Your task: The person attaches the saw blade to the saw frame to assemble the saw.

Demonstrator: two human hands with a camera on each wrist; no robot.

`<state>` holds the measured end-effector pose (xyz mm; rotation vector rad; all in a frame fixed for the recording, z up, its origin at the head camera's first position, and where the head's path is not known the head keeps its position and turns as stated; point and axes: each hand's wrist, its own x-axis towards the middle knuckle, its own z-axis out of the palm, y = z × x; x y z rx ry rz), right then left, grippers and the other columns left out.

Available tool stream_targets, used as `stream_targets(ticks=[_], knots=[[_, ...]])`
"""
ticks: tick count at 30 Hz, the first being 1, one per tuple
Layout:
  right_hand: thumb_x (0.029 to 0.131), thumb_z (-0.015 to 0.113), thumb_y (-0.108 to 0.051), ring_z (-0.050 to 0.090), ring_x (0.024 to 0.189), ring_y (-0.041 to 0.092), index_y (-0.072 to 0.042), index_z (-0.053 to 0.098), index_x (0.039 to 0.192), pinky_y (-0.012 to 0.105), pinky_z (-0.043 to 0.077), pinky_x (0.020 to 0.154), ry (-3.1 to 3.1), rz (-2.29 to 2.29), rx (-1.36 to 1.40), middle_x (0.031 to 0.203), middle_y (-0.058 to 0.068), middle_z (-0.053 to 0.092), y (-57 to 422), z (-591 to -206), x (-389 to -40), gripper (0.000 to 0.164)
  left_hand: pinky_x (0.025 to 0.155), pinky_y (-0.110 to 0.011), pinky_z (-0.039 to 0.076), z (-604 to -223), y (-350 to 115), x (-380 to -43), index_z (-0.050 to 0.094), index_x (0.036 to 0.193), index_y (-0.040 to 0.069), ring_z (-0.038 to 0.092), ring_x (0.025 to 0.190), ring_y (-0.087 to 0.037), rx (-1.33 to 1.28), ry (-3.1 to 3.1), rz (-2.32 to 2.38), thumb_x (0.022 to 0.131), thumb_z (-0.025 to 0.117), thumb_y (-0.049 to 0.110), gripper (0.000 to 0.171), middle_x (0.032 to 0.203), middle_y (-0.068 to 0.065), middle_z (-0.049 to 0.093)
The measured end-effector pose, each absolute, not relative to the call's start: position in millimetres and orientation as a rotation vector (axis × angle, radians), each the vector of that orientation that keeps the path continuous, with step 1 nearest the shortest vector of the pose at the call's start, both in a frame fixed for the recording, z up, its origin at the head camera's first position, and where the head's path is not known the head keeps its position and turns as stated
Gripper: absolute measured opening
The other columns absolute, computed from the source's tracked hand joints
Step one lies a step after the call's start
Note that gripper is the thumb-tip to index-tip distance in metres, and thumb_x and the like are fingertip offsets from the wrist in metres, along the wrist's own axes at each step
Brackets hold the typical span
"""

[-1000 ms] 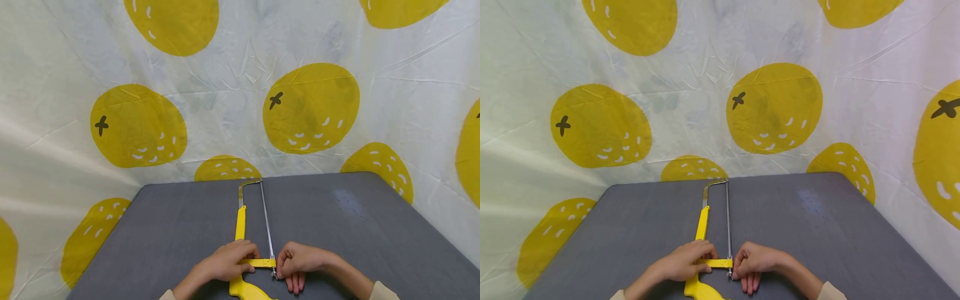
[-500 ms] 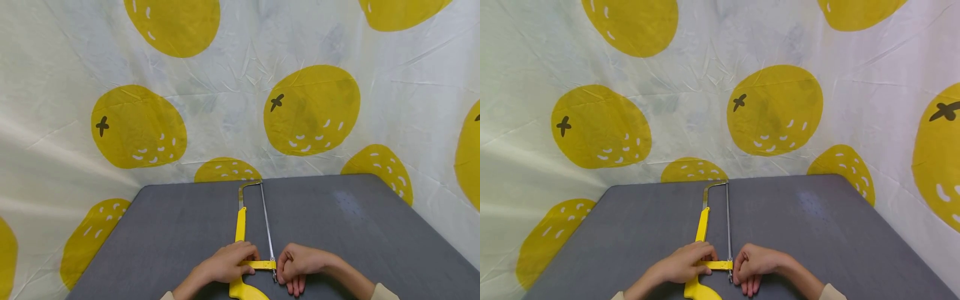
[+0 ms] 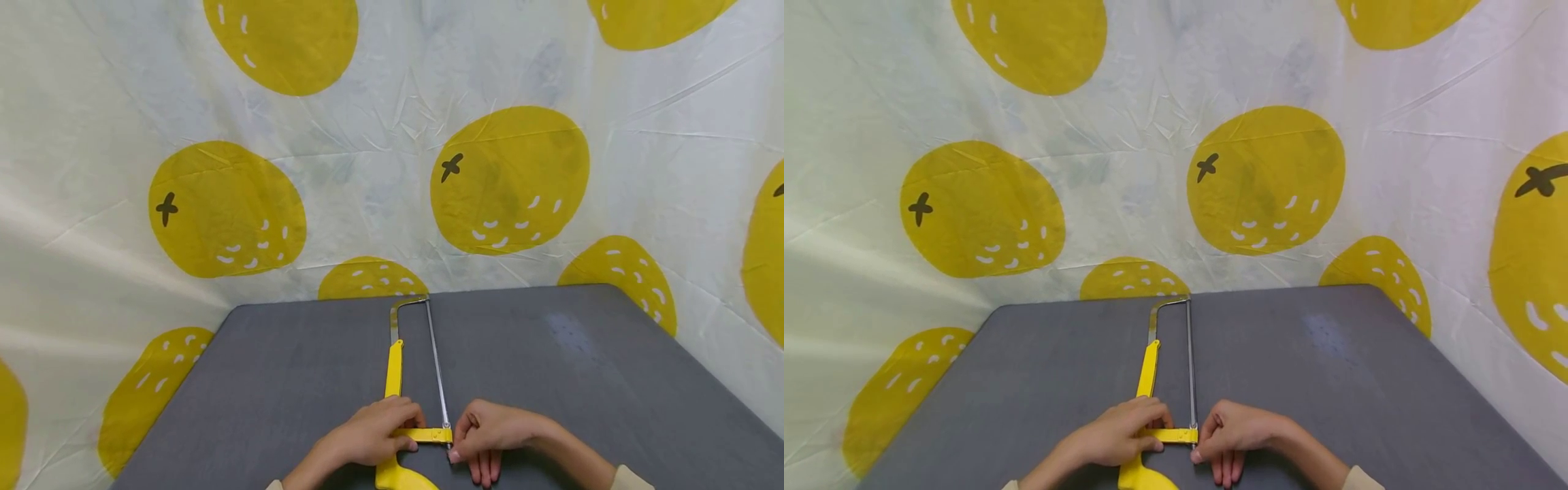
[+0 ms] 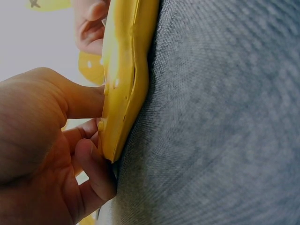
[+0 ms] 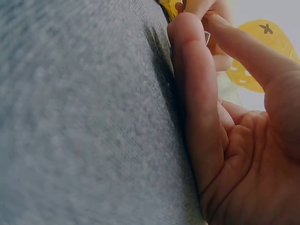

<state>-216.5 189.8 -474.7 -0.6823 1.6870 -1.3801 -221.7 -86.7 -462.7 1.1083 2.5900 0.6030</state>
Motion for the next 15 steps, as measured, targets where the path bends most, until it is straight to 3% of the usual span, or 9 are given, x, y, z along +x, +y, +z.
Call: stream_targets(ticks=[4, 15], knots=[[0.097, 0.071, -0.023, 0.066, 0.051, 0.001, 0.018, 0.068, 0.096, 0.018, 0.050, 0.045, 1.706, -1.383, -0.675, 0.064, -0.005, 0.071, 188.2, -474.4, -216.4, 0.041, 0.070, -0.017, 0.041, -462.1, -87.5, -221.2, 0.063, 0.108, 0.033, 0.046, 0.081, 0.004, 1.120, 2.594, 0.603, 0.098, 0.071, 0.033, 0.013, 0.091, 0.018, 0.052], [0.097, 0.069, -0.021, 0.064, 0.049, -0.001, 0.018, 0.068, 0.093, 0.018, 0.049, 0.045, 1.724, -1.383, -0.689, 0.062, -0.007, 0.071, 187.8, -477.6, -215.3, 0.040, 0.070, -0.016, 0.041, -465.4, -88.1, -222.4, 0.063, 0.109, 0.033, 0.047, 0.080, 0.004, 1.146, 2.588, 0.594, 0.098, 0.070, 0.035, 0.013, 0.092, 0.018, 0.052]])
